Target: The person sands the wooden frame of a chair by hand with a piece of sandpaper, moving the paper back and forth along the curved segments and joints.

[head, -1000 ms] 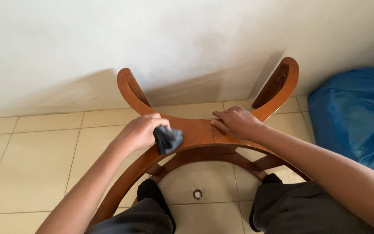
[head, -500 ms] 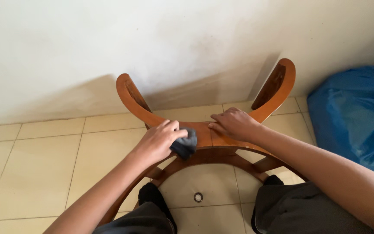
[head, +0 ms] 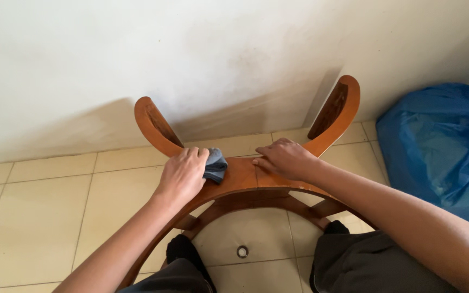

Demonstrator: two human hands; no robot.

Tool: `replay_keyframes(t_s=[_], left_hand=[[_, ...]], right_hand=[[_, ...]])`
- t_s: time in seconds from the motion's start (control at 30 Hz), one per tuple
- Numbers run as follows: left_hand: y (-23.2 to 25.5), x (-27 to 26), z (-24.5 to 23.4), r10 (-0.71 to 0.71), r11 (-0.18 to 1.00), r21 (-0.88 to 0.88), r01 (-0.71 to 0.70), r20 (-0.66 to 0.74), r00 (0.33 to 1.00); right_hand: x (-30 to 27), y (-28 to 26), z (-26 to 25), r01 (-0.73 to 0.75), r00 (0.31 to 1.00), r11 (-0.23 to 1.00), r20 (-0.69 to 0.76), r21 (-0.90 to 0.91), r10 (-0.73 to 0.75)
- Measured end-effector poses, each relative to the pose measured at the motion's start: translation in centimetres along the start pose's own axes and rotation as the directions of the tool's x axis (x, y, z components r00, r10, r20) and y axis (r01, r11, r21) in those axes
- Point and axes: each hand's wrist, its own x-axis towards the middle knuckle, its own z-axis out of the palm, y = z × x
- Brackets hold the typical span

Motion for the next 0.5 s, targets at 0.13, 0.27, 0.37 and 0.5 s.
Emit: replay_keyframes(t_s=[0.13, 0.27, 0.37, 0.5], left_hand=[[2.2, 0.0, 0.1, 0.008, 1.0, 0.0, -0.008, -0.01, 1.0], [3.0, -1.0, -2.0, 0.188, 0.981, -0.032, -0.191, -0.09, 0.978], [2.6, -1.4, -2.7, 0.271, 0.94, -0.206, -0.271, -0.027, 0.962], [0.8, -1.3, -1.9, 0.172, 0.954, -0.26, -0.151, 0.059, 0.983]], right_hand=[[0.1, 0.2, 0.2, 0.038, 0.999, 0.999, -0.022, 0.001, -0.038], [0.2, 0.0, 0.1, 0.025, 1.0, 1.0, -0.008, 0.016, -0.025], [-0.1, -0.4, -0.1, -0.034, 0.999, 0.999, 0.015, 0.039, 0.033], [-0.2, -0.9, -0.8, -0.079, 0.995, 0.995, 0.072, 0.059, 0.074]])
